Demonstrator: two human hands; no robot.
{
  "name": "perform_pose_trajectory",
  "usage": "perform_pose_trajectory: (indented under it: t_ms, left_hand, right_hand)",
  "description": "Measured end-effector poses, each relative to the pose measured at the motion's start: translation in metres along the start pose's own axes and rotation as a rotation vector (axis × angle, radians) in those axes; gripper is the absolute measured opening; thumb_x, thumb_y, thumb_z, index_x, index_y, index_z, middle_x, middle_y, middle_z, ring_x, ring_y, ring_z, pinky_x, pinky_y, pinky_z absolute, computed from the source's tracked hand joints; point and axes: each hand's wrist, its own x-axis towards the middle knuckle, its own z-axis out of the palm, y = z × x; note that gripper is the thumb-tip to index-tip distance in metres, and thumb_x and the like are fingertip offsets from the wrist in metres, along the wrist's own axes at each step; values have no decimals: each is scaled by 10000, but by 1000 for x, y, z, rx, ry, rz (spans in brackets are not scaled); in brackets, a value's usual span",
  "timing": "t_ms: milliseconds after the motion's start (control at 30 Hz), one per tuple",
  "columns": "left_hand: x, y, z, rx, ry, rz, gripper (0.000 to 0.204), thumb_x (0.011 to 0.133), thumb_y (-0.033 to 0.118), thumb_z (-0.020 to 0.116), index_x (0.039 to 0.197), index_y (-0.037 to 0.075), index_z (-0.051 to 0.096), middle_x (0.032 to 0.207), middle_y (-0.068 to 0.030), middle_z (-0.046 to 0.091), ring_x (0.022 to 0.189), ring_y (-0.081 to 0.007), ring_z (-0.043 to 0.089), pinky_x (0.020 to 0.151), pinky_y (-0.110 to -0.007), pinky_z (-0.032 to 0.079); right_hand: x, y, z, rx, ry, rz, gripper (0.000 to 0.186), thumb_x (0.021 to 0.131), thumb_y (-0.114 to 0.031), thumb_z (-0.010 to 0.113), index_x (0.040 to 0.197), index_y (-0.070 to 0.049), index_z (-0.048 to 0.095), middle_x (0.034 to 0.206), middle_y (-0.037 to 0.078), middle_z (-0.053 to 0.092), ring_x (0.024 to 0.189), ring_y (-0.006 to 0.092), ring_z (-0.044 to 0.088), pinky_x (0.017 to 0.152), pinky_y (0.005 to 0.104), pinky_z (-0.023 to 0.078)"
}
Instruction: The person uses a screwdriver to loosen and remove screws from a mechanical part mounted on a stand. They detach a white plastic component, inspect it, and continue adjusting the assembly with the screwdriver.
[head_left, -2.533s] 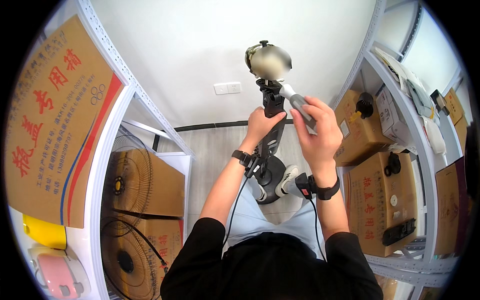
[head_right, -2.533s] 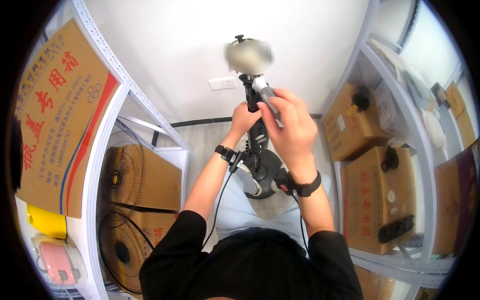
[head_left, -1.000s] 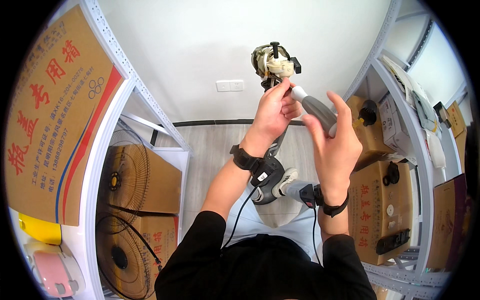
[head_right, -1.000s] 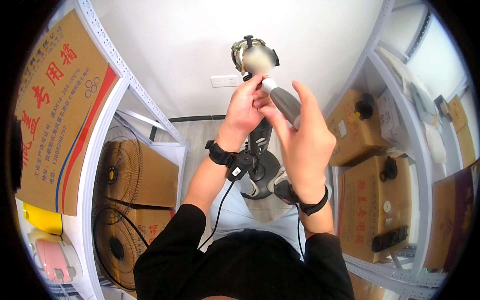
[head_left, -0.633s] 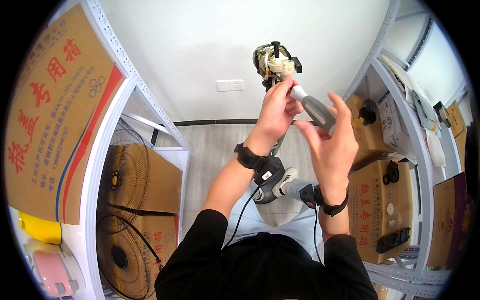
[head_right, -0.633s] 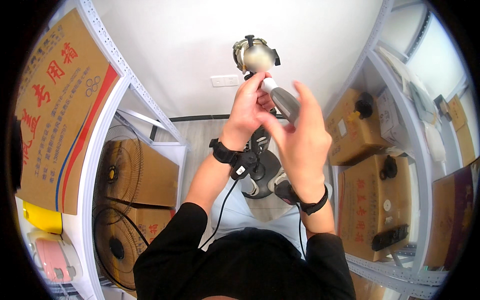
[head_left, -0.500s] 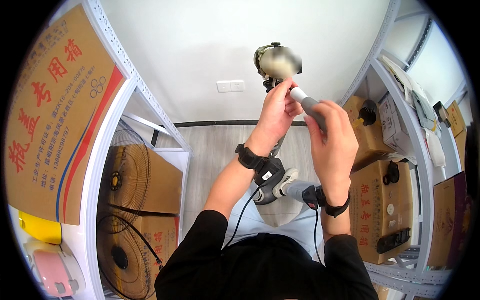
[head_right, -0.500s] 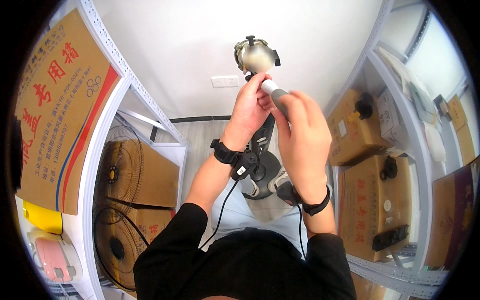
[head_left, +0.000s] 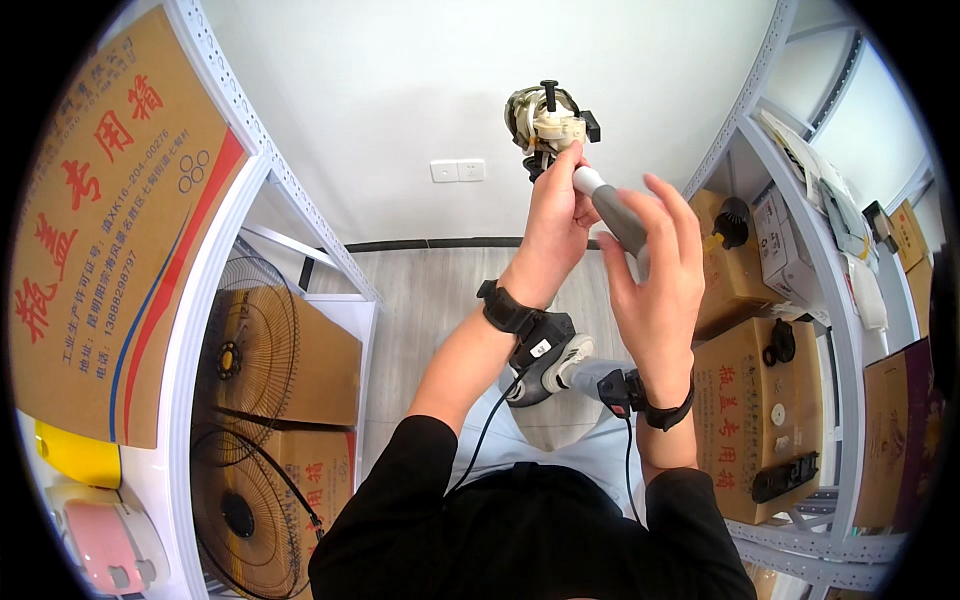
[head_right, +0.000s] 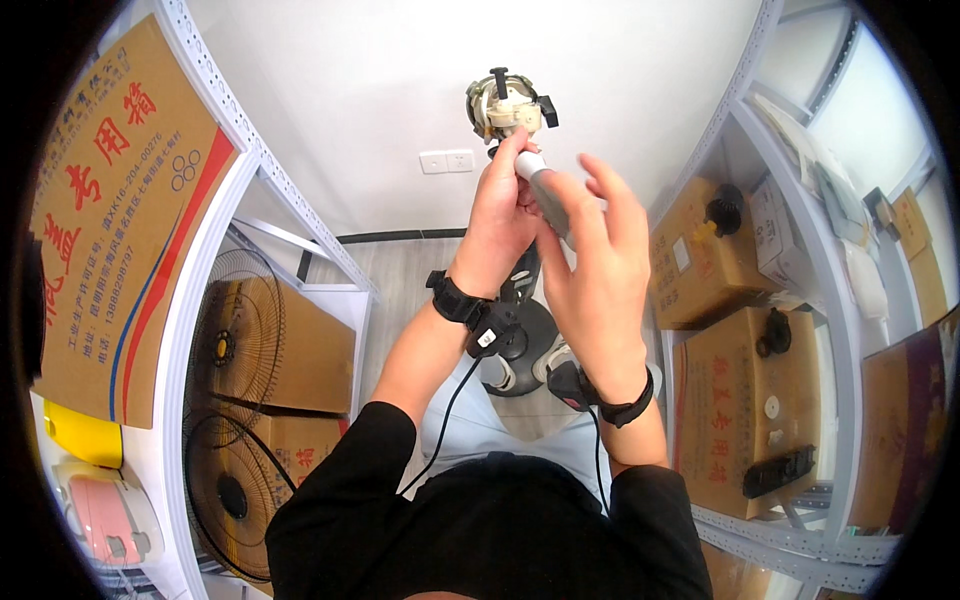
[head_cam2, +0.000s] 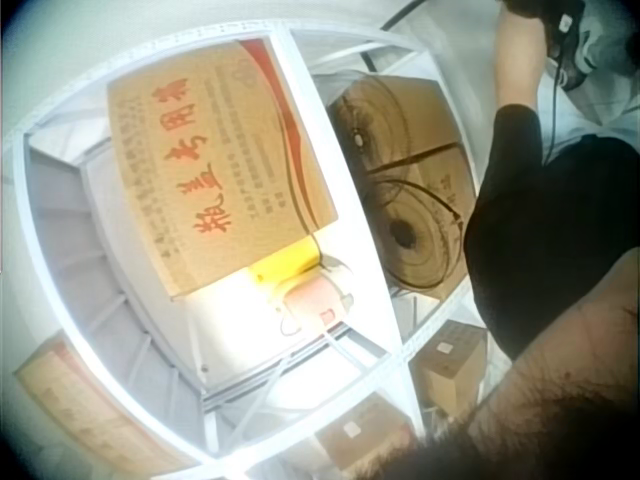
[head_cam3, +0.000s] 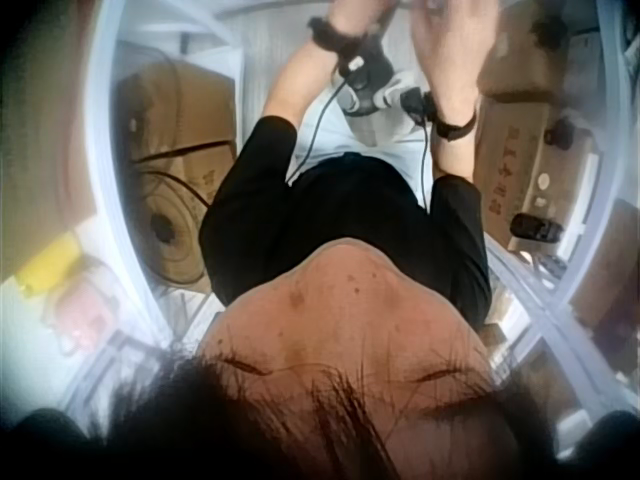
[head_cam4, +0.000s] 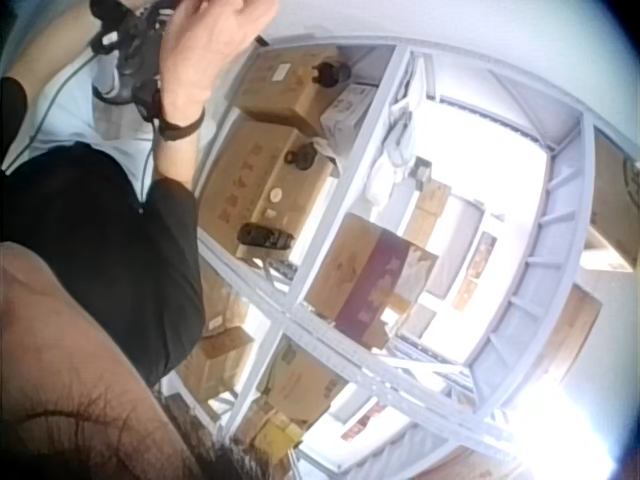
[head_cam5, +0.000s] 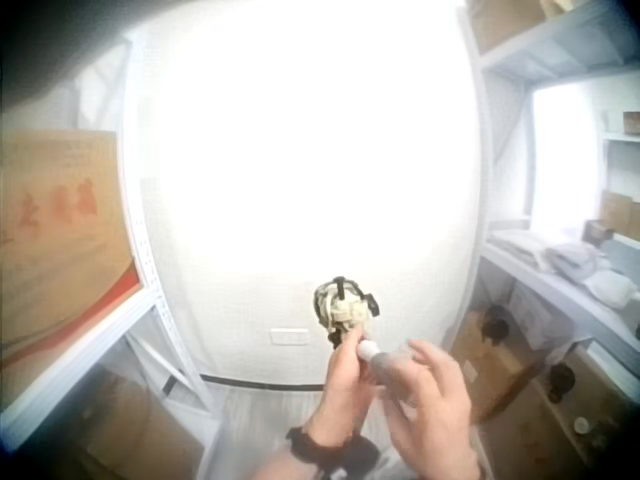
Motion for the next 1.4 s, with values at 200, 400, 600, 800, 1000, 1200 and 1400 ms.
perform_pose_trajectory:
  t_ms: [200, 400, 600, 800, 1000, 1200, 1400]
  left_hand:
    - [-2, -6, 6, 21, 66, -13, 278, 969, 421, 631, 873, 168, 565, 707, 64, 506, 571, -47, 441, 519, -224, 345]
    - [-4, -3, 12, -19, 72, -67, 299, 1021, 400, 544, 847, 156, 535, 657, 69, 431, 529, -51, 344, 485, -239, 263]
    - [-2, -11, 4, 40, 76, -30, 352, 976, 504, 602, 869, 169, 582, 721, 73, 500, 628, -37, 451, 552, -238, 328]
    - [-19, -2, -1, -15, -189, -140, 373, 961, 522, 624, 914, 153, 604, 801, 45, 570, 701, -58, 520, 613, -243, 398]
    - [-31, -5, 15, 71, -71, -3, 353, 993, 489, 597, 964, 138, 620, 849, 5, 612, 770, -111, 587, 722, -285, 484]
    - [-35, 1, 10, -17, -178, -136, 342, 980, 487, 627, 935, 148, 623, 759, 29, 594, 666, -60, 527, 565, -244, 425]
    - [-37, 3, -3, 1, -186, -159, 318, 956, 456, 679, 924, 141, 645, 754, 45, 617, 563, -17, 409, 458, -200, 288]
  right_hand:
    - [-9, 5, 2, 50, -148, 271, 448, 781, -34, 785, 1196, -75, 620, 1150, 121, 662, 1011, 320, 648, 803, 395, 545]
    - [-2, 9, 4, -65, 25, 11, 420, 828, -117, 791, 1199, -64, 601, 1080, 134, 679, 886, 290, 690, 684, 338, 558]
    - [-4, -2, -5, 71, -210, 522, 424, 833, -102, 787, 1200, -35, 585, 1157, 172, 638, 983, 327, 664, 743, 364, 556]
    - [-9, 22, 4, -26, -20, -69, 448, 828, -144, 800, 1206, -36, 584, 1149, 166, 637, 961, 324, 658, 735, 364, 552]
    - [-12, 5, -1, 40, 5, 358, 475, 825, -229, 829, 1191, -30, 600, 1072, 150, 665, 891, 303, 679, 715, 361, 557]
    - [-13, 6, -3, 72, -110, 240, 429, 810, -181, 830, 1175, -52, 644, 1137, 146, 647, 891, 263, 689, 716, 338, 557]
    - [-9, 6, -5, 101, -67, 92, 432, 817, -104, 801, 1211, -55, 631, 1200, 146, 625, 939, 272, 681, 760, 340, 559]
